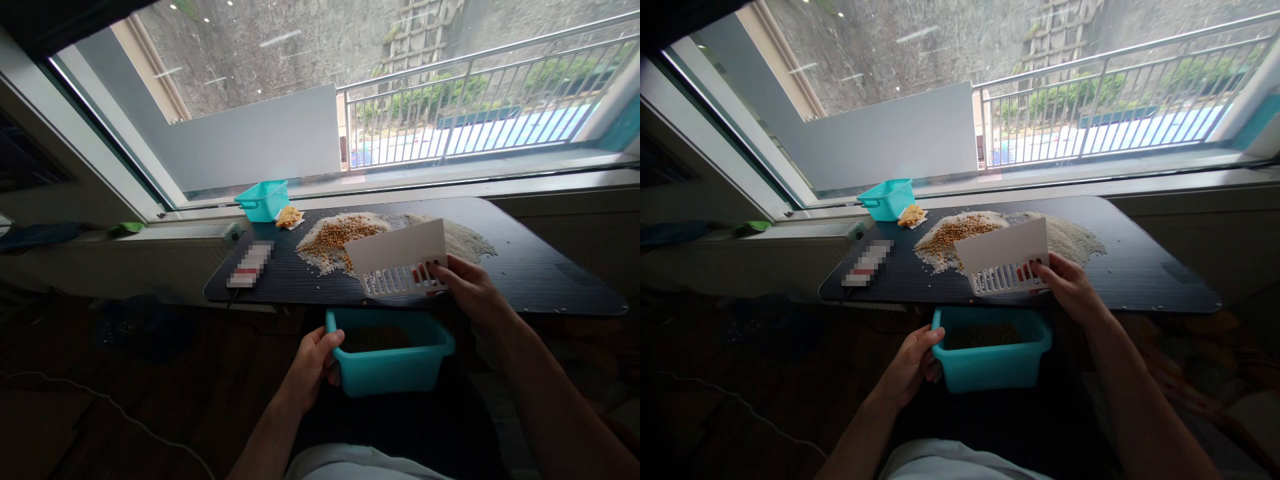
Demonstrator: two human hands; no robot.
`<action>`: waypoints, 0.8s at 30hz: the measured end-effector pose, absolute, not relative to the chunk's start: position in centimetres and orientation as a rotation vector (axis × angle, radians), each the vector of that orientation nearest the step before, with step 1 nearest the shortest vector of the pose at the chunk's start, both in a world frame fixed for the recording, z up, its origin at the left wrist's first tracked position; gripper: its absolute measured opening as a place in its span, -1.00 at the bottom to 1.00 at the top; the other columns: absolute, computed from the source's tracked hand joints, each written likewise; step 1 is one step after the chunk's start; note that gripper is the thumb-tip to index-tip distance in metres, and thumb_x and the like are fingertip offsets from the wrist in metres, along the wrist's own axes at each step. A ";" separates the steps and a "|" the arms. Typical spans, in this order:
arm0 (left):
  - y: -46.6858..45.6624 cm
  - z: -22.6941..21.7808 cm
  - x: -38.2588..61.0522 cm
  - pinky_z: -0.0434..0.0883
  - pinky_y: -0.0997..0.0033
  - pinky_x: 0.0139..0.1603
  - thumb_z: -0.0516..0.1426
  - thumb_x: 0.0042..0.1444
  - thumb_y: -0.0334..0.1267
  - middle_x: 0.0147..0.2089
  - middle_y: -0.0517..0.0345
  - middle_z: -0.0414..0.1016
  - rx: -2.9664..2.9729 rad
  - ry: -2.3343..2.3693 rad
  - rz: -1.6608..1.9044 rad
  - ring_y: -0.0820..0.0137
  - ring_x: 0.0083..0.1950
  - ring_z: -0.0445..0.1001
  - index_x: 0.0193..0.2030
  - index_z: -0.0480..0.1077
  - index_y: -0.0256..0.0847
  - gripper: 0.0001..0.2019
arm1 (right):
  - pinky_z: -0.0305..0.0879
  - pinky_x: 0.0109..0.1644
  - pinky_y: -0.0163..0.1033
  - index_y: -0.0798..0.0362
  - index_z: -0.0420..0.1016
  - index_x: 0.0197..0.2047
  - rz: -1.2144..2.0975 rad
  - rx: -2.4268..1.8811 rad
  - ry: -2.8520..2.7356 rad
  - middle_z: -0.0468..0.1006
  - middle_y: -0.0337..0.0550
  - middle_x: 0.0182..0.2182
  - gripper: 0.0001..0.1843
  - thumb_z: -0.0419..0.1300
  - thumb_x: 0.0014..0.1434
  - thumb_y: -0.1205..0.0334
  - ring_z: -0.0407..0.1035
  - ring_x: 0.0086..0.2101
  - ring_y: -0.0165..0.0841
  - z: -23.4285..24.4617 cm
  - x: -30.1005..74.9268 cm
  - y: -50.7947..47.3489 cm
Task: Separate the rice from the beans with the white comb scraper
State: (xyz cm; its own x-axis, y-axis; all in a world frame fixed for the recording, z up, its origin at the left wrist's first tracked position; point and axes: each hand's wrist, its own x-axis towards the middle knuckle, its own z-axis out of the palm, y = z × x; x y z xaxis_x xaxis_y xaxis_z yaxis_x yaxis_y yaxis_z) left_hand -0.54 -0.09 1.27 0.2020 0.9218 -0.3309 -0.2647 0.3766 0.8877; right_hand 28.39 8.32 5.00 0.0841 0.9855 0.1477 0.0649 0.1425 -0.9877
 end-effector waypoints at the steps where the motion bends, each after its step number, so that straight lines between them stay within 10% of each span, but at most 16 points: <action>1: -0.1 1.2 -0.5 0.16 0.53 -0.68 0.35 -0.09 0.14 -0.69 0.46 0.08 0.794 1.031 0.964 0.59 -0.73 0.13 -0.53 0.17 -0.14 -0.49 | 0.51 -0.49 -0.21 -0.09 0.68 -0.22 1.025 -1.185 -1.262 0.70 -0.23 -0.40 -0.63 0.41 -0.03 -0.12 0.56 -0.44 -0.24 5.1 28.4 8.3; 24: -0.2 0.7 -0.7 0.18 0.53 -0.68 0.34 -0.06 0.12 -0.68 0.47 0.10 0.778 1.019 0.971 0.59 -0.72 0.13 -0.51 0.18 -0.15 -0.51 | 0.49 -0.53 -0.22 -0.05 0.66 -0.28 0.997 -1.102 -1.288 0.66 -0.22 -0.44 -0.66 0.42 -0.05 -0.09 0.51 -0.47 -0.26 5.2 26.8 9.1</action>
